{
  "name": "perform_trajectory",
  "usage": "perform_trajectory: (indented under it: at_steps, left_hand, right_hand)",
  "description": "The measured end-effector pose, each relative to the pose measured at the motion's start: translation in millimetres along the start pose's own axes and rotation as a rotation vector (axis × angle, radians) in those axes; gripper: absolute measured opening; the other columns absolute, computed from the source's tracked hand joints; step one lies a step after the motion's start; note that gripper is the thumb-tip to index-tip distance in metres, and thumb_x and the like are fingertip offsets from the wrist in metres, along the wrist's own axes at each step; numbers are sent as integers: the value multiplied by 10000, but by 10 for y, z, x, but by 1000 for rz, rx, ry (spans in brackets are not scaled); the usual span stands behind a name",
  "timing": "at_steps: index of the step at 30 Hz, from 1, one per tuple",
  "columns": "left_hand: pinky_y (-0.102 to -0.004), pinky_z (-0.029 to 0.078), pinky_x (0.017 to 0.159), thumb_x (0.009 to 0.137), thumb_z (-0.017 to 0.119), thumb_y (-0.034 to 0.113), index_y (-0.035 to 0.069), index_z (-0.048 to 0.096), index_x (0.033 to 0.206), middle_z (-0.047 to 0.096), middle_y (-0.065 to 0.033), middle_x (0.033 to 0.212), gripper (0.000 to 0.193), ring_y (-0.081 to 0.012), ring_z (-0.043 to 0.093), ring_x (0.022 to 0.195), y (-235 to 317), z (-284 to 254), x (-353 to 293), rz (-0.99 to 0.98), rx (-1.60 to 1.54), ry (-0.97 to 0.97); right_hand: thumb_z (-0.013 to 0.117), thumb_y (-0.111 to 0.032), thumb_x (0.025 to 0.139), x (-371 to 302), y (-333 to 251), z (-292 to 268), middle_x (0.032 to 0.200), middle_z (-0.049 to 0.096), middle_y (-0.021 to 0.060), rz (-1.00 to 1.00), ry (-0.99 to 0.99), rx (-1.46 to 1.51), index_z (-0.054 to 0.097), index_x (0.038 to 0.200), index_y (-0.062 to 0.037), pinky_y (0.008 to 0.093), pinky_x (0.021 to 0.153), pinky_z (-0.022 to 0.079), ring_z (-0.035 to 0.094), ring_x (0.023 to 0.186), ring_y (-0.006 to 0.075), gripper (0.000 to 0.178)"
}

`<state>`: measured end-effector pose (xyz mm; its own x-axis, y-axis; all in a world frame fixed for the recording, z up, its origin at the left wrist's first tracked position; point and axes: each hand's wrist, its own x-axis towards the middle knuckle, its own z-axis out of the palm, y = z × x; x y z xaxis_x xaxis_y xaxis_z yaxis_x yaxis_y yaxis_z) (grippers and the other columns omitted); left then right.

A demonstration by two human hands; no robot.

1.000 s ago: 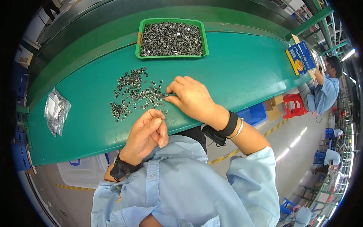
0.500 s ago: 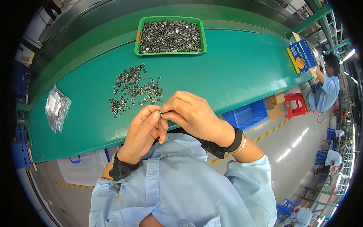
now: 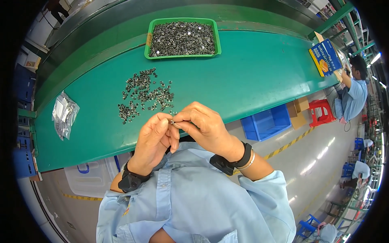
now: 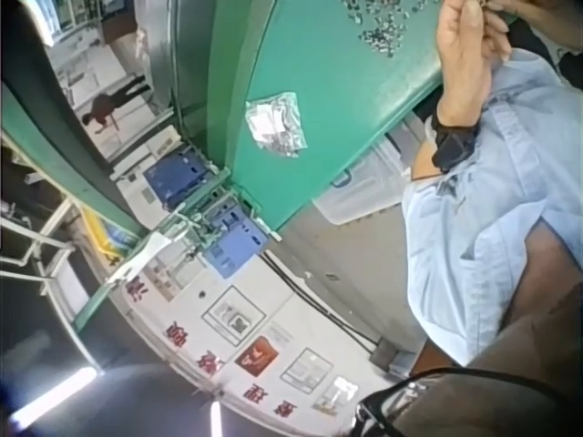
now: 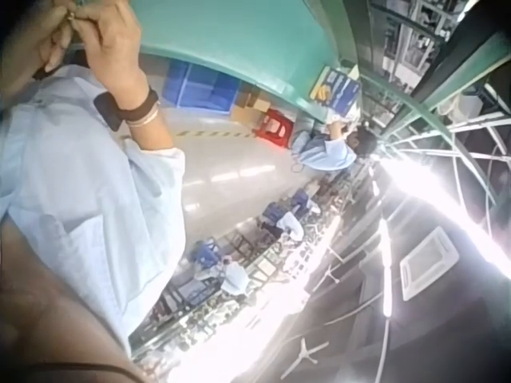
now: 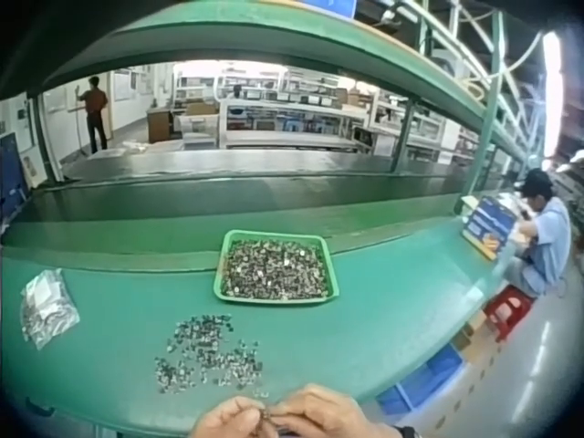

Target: The person picks up a metal clip from a pile on the table, joins it with another small part, and places the assembly into a green tray, repeating the process.

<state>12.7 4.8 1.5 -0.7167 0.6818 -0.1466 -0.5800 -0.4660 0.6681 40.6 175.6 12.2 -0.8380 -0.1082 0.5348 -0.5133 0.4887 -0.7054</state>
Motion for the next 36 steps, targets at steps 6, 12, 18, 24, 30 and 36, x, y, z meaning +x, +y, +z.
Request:
perform_trajectory:
  at_steps: [6,12,18,24,30,36]
  left_hand:
    - [-253,417,501,939,518,207,46,499,974,603,-76,756,166,-135,554,584,-32,-56,37,-10,-13,-26]
    - [-247,410,493,925,545,203,67,508,941,606,-69,714,142,-138,566,575,-65,-58,41,5,-71,-68]
    - [-242,407,484,922,550,202,71,517,921,612,-62,707,135,-140,573,561,-72,-74,52,28,9,-94]
    - [-241,411,486,922,549,200,69,517,902,616,-65,718,136,-140,571,558,-21,-23,54,-29,155,-2]
    - [-249,416,491,924,545,201,70,512,903,614,-75,718,137,-144,560,555,-2,33,26,-39,46,-31]
    - [-263,418,491,920,550,201,69,502,903,606,-81,697,141,-156,537,533,-74,-40,38,-82,-179,-130]
  right_hand:
    - [698,4,731,-61,-6,42,819,616,58,45,31,29,625,914,-60,291,618,475,589,726,201,207]
    - [682,8,753,-104,-2,85,831,620,67,28,73,113,619,923,-50,290,614,482,596,739,199,191]
    - [664,29,755,-185,33,80,820,618,75,43,64,164,611,907,-24,290,594,488,607,742,201,170]
    - [655,16,779,-176,95,-24,857,629,72,-49,-7,50,601,933,-48,297,635,482,604,765,203,175]
    - [660,12,772,-192,59,-5,862,627,83,-12,43,159,588,933,-38,297,637,482,600,757,213,183]
    - [651,14,779,-158,2,6,853,622,89,-22,33,196,582,931,-41,298,637,481,598,752,216,176]
